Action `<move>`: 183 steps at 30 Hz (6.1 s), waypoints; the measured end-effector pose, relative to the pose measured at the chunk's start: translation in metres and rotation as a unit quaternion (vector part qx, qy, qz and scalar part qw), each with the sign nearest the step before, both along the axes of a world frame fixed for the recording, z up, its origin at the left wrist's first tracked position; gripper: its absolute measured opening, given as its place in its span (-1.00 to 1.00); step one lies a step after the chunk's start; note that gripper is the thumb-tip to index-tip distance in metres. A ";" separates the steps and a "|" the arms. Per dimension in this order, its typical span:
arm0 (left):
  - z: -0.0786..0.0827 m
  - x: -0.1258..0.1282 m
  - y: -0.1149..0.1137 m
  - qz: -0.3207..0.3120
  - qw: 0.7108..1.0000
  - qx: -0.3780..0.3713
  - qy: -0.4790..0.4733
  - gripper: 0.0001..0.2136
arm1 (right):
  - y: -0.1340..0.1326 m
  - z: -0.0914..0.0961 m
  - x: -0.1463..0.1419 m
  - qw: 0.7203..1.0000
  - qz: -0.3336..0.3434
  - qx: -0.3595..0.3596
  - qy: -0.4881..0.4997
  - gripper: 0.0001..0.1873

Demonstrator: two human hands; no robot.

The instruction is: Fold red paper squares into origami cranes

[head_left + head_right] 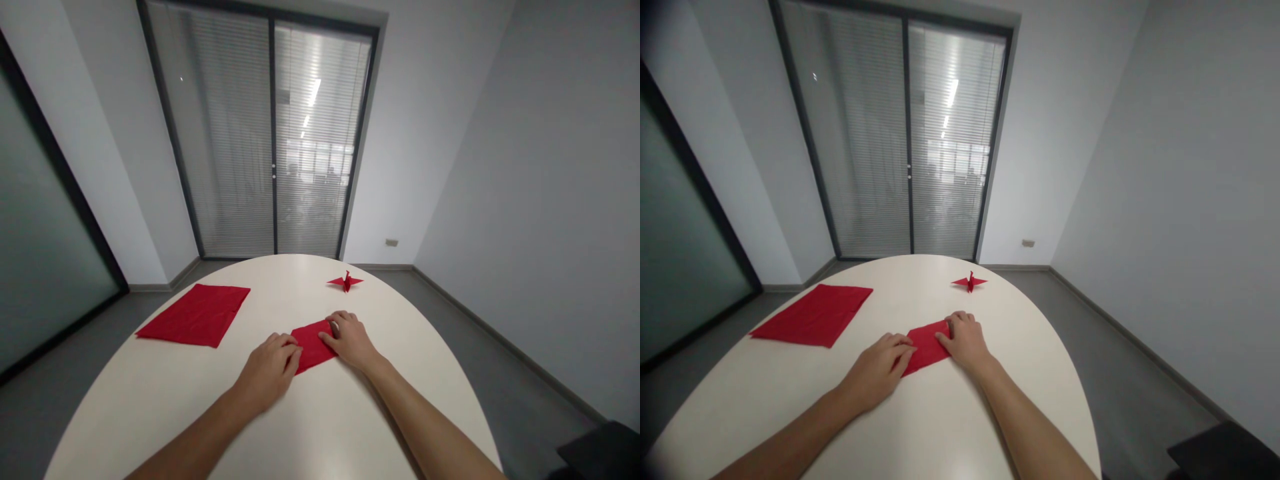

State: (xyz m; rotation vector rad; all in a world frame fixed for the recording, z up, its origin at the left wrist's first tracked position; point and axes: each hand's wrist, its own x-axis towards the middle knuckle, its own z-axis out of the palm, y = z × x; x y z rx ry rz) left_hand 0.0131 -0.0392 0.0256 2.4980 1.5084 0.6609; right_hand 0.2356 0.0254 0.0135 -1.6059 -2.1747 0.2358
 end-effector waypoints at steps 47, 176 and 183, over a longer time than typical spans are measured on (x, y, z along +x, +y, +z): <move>-0.026 -0.008 0.009 -0.024 0.999 -0.005 0.031 -0.57 | -0.026 0.031 -0.009 0.960 0.276 -0.029 0.048 -0.63; -0.005 -0.010 0.000 0.049 0.993 -0.056 0.092 -0.45 | -0.052 0.038 -0.027 0.978 0.204 0.015 0.029 -0.55; -0.005 -0.011 0.000 0.049 0.994 -0.052 0.085 -0.46 | -0.051 0.038 -0.029 0.978 0.204 0.029 0.026 -0.61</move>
